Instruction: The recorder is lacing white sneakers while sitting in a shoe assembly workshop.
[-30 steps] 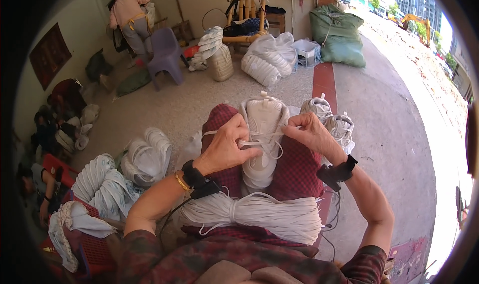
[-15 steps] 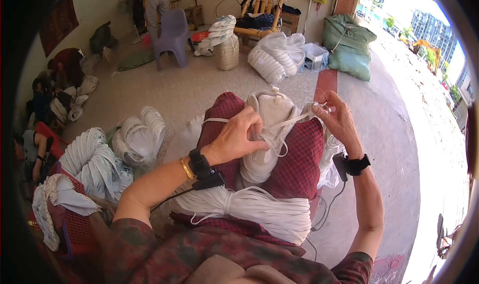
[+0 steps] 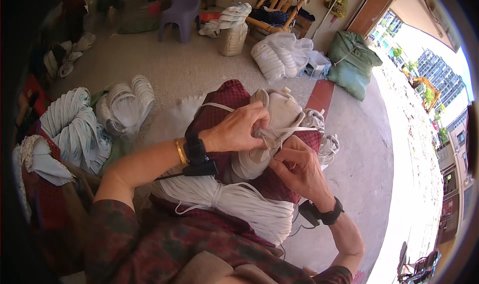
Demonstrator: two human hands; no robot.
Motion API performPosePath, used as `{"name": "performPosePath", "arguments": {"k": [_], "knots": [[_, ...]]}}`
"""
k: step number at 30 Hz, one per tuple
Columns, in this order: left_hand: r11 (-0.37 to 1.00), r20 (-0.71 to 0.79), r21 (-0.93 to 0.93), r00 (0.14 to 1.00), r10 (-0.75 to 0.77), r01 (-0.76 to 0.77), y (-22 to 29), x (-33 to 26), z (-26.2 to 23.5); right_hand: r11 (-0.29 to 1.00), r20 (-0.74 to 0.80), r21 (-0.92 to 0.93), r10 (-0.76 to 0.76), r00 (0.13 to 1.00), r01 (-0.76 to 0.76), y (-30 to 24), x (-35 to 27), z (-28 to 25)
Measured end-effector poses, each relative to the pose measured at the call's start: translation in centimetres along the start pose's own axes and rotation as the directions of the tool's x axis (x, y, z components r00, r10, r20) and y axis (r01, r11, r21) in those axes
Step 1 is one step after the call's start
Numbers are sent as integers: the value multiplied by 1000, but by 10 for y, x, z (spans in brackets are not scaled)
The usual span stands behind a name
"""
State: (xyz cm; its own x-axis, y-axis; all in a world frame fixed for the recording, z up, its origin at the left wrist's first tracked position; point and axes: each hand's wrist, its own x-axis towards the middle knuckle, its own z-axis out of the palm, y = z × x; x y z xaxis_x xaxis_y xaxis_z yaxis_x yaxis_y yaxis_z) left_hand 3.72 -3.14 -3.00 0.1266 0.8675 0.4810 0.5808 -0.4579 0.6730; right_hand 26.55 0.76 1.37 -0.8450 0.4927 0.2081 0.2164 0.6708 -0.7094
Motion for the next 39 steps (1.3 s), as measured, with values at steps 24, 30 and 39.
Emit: {"name": "performPosePath", "arguments": {"k": [24, 30, 39], "knots": [[974, 0, 73, 976, -216, 215, -28, -3, -79, 977, -227, -211, -72, 971, 23, 32, 22, -14], [958, -140, 120, 960, -244, 261, -46, -15, -132, 870, -188, -487, -186, 964, 73, 31, 24, -13], [921, -142, 170, 934, -328, 350, -55, -10, -102, 919, -128, -390, -112, 985, 54, 26, 24, -20]]}}
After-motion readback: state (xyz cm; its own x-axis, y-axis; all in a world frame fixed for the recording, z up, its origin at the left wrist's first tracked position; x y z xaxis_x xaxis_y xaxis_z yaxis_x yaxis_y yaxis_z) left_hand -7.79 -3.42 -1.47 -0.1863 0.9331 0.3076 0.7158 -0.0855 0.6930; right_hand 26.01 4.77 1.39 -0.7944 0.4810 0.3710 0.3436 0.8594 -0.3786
